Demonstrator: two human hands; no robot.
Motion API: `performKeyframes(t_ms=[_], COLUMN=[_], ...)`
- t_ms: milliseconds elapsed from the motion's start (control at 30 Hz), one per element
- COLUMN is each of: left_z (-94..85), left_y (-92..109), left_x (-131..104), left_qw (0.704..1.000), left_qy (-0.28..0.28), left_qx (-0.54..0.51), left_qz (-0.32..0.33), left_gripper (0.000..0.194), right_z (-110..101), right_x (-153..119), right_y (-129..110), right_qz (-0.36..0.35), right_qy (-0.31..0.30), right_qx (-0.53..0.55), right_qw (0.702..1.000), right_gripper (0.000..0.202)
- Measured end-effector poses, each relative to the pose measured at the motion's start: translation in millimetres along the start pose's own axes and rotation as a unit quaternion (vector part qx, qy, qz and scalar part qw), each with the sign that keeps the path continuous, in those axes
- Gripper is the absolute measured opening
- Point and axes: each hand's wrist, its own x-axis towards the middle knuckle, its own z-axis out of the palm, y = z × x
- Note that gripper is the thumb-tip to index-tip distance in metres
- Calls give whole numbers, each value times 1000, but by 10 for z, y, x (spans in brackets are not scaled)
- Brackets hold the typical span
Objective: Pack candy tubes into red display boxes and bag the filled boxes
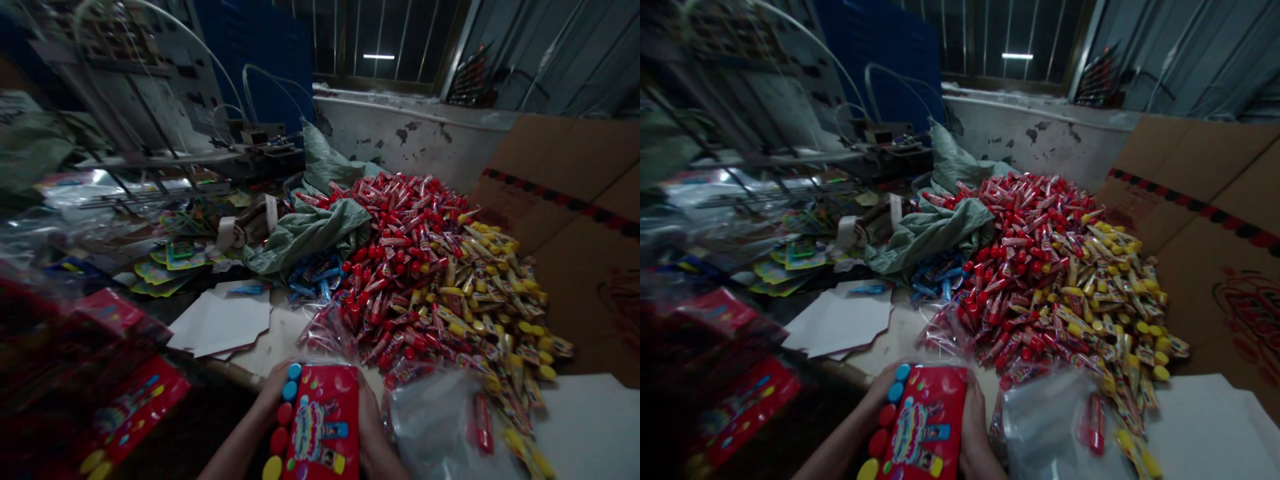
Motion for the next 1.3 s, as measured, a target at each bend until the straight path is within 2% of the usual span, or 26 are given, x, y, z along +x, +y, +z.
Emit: performKeyframes(t_ms=[133, 300, 400, 500, 600, 700, 767, 867, 967, 1067, 1167, 1233, 1300], left_z=[155, 127, 82, 57, 26, -14, -35, -47, -41, -14, 31, 55, 61], left_y=[-84, -233, -253, -230, -195, -157, -130, -90, -57, -5, 101, 189, 265], left_x=[-5, -7, 28, 79, 106, 73, 27, -30, -48, -73, -126, -151, -151], left_qw=[997, 991, 986, 972, 942, 912, 903, 906, 910, 904, 864, 827, 816], left_qy=[-63, -99, -93, -67, -57, -56, -49, -36, -34, -44, -35, -21, -15], left_qx=[33, 85, 136, 220, 328, 404, 424, 420, 412, 425, 502, 558, 571], left_qz=[-1, 12, 27, 43, 47, 44, 45, 43, 33, 24, 37, 61, 94], left_gripper=[31, 35, 39, 42, 40, 36, 28, 22, 24, 25, 32, 37, 33], right_z=[-162, -278, -433, -593, -642, -606, -599, -647, -685, -642, -572, -550, -548], right_x=[-109, -33, 131, 260, 256, 151, 78, 6, -32, -29, 43, 111, 163], right_y=[13, 48, 84, 90, 46, -18, -44, -57, -99, -198, -293, -330, -359], right_qz=[17, 0, -37, -69, -70, -55, -50, -56, -56, -110, -220, -266, -278], right_qy=[77, 69, 65, 79, 72, 45, 35, 46, 59, 84, 95, 74, 57], right_qx=[50, 31, -58, -192, -280, -308, -324, -364, -433, -513, -548, -546, -527], right_qw=[996, 997, 995, 976, 955, 949, 944, 929, 898, 847, 801, 791, 801], right_gripper=[46, 50, 50, 52, 51, 47, 42, 30, 21, 26, 42, 43, 39])
